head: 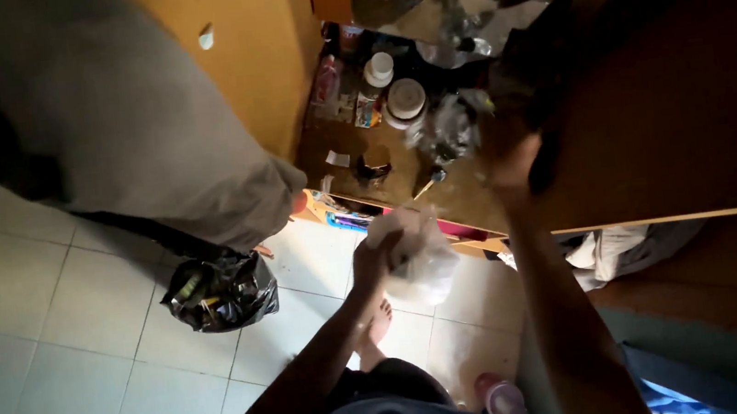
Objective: The person sorts through items on a shelf and floor, placing wrappers and plastic into a bag and moving other items back onto the shelf.
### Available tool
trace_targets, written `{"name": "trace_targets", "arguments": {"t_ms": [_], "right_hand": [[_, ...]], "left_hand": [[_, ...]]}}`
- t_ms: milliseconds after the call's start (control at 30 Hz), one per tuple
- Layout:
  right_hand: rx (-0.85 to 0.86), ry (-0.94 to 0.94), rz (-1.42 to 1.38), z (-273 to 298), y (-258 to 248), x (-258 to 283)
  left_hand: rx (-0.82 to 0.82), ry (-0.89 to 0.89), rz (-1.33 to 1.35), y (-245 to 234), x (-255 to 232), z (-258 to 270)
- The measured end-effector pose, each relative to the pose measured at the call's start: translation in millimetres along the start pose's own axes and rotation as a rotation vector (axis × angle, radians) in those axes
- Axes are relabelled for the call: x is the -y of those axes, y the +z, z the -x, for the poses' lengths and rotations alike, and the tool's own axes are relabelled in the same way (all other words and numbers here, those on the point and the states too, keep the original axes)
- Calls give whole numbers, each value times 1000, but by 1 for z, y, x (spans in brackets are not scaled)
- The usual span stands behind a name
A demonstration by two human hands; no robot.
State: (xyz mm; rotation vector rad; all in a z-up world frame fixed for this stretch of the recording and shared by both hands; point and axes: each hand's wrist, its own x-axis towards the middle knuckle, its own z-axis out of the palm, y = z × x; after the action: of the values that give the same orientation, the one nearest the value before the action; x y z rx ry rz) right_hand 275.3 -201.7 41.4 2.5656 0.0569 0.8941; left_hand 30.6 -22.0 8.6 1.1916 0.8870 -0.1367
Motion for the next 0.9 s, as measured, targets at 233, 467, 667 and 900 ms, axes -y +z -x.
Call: {"name": "trace_targets", "arguments": {"t_ms": [233, 467, 667, 900], "right_hand": [[-31, -157, -400, 53, 24, -30], [-60, -969, 3, -23, -143, -30], [416, -579, -636, 40, 30, 89], [343, -501, -559, 35, -2, 62]], "left_hand": [[-60, -1, -46, 41, -18, 2], [-59, -57, -161, 26, 15, 0], [-75, -59, -160, 24, 19, 0], [-51, -34, -130, 26, 46, -34]]}}
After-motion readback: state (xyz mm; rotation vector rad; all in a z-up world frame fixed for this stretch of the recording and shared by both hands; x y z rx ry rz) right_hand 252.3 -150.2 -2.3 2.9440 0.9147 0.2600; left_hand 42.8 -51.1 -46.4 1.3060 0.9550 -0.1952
